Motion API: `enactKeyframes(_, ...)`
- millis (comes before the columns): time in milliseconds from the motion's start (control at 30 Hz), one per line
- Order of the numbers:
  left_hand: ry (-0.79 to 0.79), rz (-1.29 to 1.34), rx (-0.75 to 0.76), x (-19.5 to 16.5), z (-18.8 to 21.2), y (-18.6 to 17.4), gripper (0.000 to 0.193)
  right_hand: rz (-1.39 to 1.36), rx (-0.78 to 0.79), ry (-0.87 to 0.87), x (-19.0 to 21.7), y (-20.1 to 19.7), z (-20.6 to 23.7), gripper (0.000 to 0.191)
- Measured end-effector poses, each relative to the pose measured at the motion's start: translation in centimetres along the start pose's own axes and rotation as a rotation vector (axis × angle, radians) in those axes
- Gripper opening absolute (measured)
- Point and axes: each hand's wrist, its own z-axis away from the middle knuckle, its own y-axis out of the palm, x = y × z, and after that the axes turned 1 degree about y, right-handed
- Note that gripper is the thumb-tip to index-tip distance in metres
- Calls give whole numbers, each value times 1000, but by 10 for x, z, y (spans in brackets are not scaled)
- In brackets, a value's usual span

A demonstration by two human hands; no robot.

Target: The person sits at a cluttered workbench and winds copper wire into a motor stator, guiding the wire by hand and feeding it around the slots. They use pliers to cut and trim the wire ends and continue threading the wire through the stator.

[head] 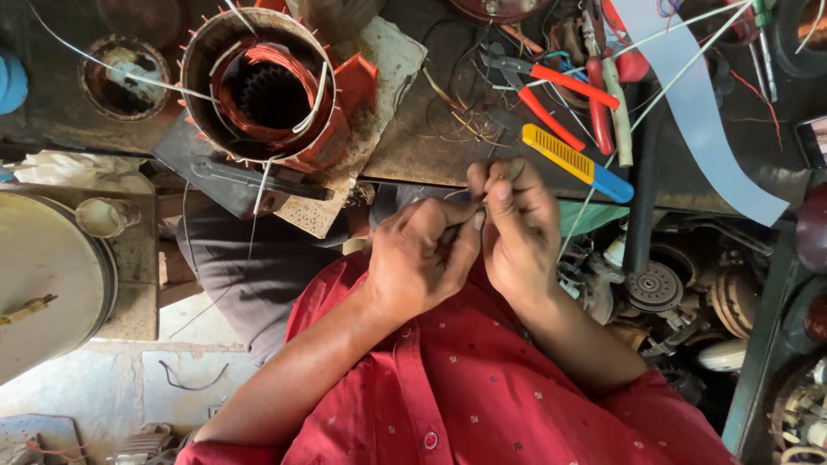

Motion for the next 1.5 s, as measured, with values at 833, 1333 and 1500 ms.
enactKeyframes(833,-164,496,-56,-3,8,-18,14,879,288,-366,77,-9,-45,39)
enactKeyframes(1333,9,429,413,-11,70,-69,11,692,1344,44,77,6,-20,30)
enactKeyframes(1500,-146,726,371,-1,82,-89,27,722,1393,166,84,-23,-1,39)
